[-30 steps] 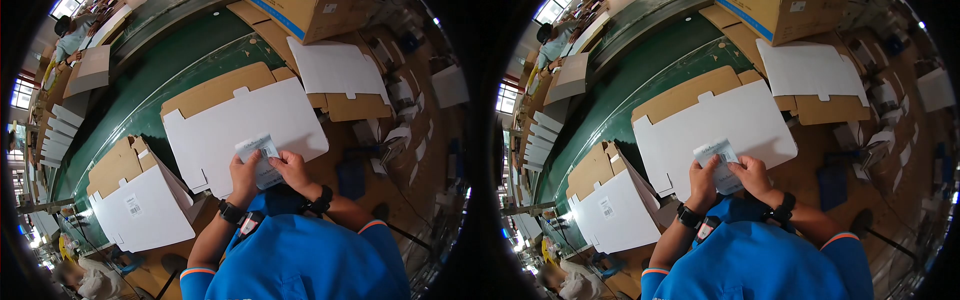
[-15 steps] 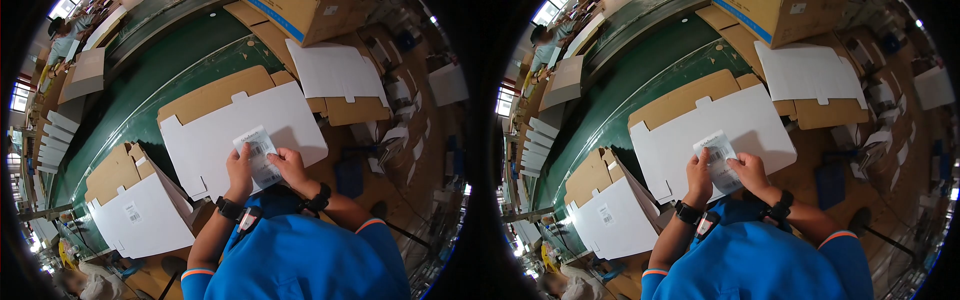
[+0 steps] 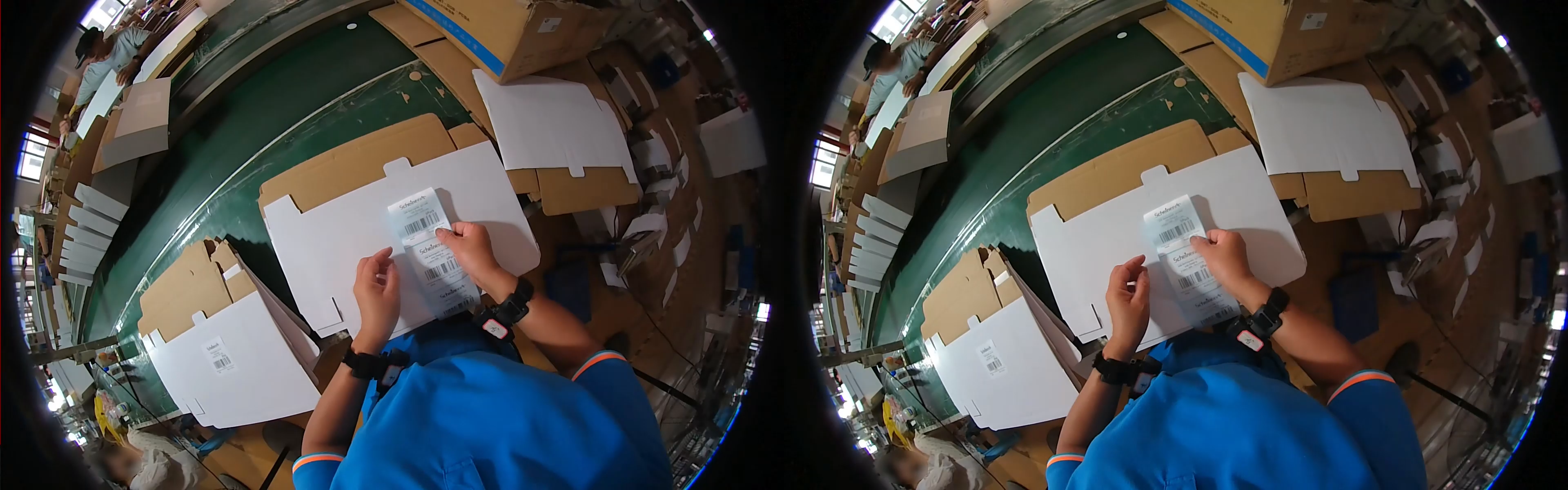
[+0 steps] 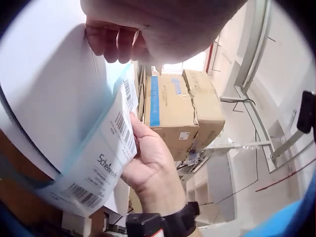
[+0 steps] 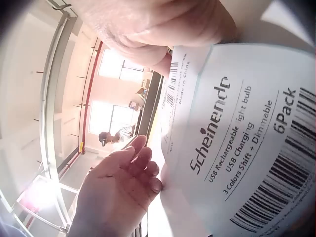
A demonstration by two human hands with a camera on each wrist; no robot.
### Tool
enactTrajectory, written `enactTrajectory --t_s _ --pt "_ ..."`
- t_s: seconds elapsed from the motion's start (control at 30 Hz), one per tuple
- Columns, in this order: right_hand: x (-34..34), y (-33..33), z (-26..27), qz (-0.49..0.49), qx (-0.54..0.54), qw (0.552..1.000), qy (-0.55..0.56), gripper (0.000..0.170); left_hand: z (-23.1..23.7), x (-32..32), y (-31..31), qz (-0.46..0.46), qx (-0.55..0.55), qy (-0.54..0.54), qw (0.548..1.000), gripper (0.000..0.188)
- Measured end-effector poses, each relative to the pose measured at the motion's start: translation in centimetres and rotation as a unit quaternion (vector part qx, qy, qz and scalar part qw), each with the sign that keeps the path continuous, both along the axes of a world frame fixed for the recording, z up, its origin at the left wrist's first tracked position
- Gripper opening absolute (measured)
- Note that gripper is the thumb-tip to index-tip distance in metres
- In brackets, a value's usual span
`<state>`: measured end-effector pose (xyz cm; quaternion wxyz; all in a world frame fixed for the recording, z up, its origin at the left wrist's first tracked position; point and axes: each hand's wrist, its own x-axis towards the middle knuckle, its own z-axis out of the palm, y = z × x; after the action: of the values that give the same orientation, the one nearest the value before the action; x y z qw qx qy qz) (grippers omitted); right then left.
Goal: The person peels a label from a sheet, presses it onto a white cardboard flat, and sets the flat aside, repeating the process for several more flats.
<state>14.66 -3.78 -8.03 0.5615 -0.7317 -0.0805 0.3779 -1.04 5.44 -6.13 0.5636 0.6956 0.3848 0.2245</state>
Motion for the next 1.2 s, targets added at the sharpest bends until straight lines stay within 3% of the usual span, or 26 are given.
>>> enactTrajectory --t_s 0.23,0.37,0.57,0.73,0.83,1.2 --pt "0.4 0.2 -0.6 0.018 -0.044 0.999 -0.023 0.024 0.5 1.7 -0.1 -0.064 0.254 0.020 0.965 0.031" --pt "0.5 0.2 -0.7 0.017 -0.051 0.998 -0.029 0.024 0.7 2.5 -0.1 -0.110 0.308 0.044 0.944 0.038" --pt "0.5 0.4 -0.1 0.023 -0.060 0.997 -0.033 0.024 0.6 4.2 0.1 -0.175 0.337 0.098 0.920 0.048" --pt "0.5 0.4 0.2 0.037 -0.069 0.996 -0.042 0.023 0.7 4.8 0.2 -0.184 0.341 0.124 0.913 0.048" --pt "0.3 0.4 -0.7 0.005 -0.012 1.000 -0.020 0.023 0.8 4.6 0.0 -0.188 0.352 0.124 0.908 0.049" --pt "0.5 0.6 -1.0 0.016 -0.049 0.997 -0.051 0.023 0.2 5.0 0.3 -0.184 0.355 0.133 0.907 0.050"
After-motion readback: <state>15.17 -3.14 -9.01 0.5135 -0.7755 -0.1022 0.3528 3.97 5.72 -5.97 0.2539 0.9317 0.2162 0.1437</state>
